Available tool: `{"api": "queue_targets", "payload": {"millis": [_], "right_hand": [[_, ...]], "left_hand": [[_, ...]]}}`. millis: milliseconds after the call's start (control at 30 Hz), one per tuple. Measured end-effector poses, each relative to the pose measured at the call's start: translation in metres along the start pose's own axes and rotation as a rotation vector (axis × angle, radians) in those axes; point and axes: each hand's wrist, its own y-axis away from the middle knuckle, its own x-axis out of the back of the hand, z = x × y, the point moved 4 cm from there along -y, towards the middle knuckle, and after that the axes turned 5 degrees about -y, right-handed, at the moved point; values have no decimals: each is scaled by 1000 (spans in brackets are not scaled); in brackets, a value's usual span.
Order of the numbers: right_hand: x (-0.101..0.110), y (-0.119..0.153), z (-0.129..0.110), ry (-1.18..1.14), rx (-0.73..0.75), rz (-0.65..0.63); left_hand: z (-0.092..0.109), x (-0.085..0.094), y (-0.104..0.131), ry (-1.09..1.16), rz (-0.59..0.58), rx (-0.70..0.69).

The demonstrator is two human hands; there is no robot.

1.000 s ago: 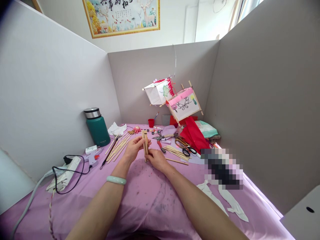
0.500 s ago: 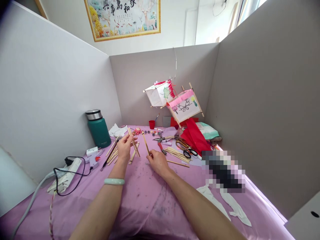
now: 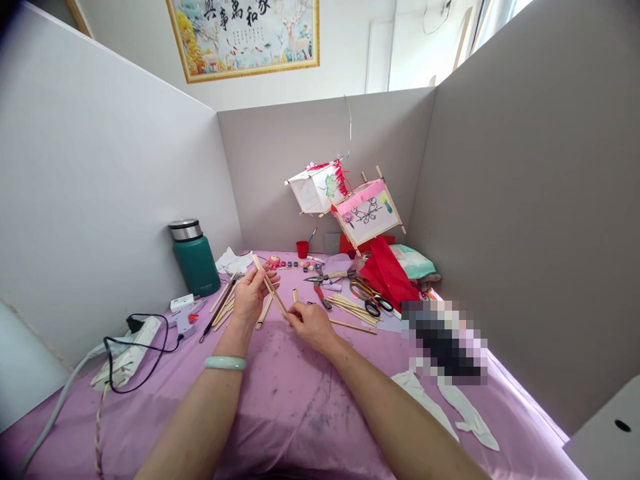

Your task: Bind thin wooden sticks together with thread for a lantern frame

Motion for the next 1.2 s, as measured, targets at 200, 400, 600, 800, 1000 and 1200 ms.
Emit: {"api": "queue_targets", "payload": {"millis": [200, 400, 600, 800, 1000, 1200], "right_hand": [[27, -7, 2, -492, -68, 367], [67, -11, -3, -753, 9, 667], [94, -10, 1, -766, 101, 829], [84, -9, -5, -639, 137, 690], [53, -9, -11, -512, 43, 440], [27, -8, -3, -344, -44, 189]], "left_hand": [[0, 4, -2, 50, -18, 52], [-6, -1, 0, -15, -65, 148], [-4, 3, -1, 1, 18, 106], [-6, -2, 1, -111, -34, 84], [-14, -25, 18, -286, -358, 103], [-14, -29, 22, -323, -463, 60]]}}
